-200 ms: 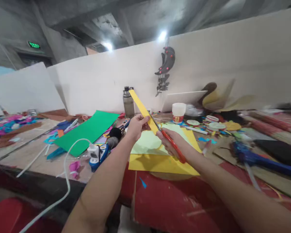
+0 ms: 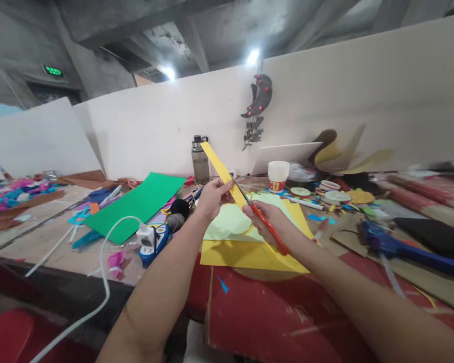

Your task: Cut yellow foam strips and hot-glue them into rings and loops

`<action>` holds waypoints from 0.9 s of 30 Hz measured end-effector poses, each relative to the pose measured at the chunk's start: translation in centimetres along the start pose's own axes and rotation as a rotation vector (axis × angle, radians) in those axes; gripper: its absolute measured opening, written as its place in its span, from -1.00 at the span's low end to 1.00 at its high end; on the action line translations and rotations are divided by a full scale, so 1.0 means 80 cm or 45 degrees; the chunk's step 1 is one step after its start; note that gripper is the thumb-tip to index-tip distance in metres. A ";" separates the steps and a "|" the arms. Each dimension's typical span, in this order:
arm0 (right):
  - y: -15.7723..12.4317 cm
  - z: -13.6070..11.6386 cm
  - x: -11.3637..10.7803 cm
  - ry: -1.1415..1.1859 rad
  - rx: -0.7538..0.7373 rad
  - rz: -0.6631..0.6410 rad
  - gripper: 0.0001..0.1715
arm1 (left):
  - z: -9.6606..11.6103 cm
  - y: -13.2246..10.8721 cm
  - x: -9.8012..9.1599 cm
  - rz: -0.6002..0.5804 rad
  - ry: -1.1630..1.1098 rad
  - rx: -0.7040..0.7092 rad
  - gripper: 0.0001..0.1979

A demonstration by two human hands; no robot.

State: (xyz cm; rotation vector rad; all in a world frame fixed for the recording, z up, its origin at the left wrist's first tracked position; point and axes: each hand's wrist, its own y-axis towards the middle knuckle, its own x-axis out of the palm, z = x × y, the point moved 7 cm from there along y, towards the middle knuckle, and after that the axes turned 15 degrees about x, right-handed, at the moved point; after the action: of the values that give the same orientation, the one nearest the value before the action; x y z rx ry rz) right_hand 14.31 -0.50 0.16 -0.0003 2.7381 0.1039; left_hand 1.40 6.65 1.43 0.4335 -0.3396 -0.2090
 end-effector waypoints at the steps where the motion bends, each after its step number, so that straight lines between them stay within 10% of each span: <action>1: 0.000 -0.001 0.001 -0.003 -0.001 -0.033 -0.48 | 0.001 0.000 0.000 -0.002 -0.007 -0.003 -0.67; 27: -0.007 0.009 0.026 0.293 0.147 -0.641 -0.77 | -0.003 0.003 -0.017 0.170 -0.092 -0.105 -0.80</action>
State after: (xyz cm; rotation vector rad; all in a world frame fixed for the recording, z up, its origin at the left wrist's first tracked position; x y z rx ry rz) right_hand 12.68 -1.01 -1.34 -0.7019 2.8708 -0.2075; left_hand 0.28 7.33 0.99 0.3213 -0.4276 -0.1081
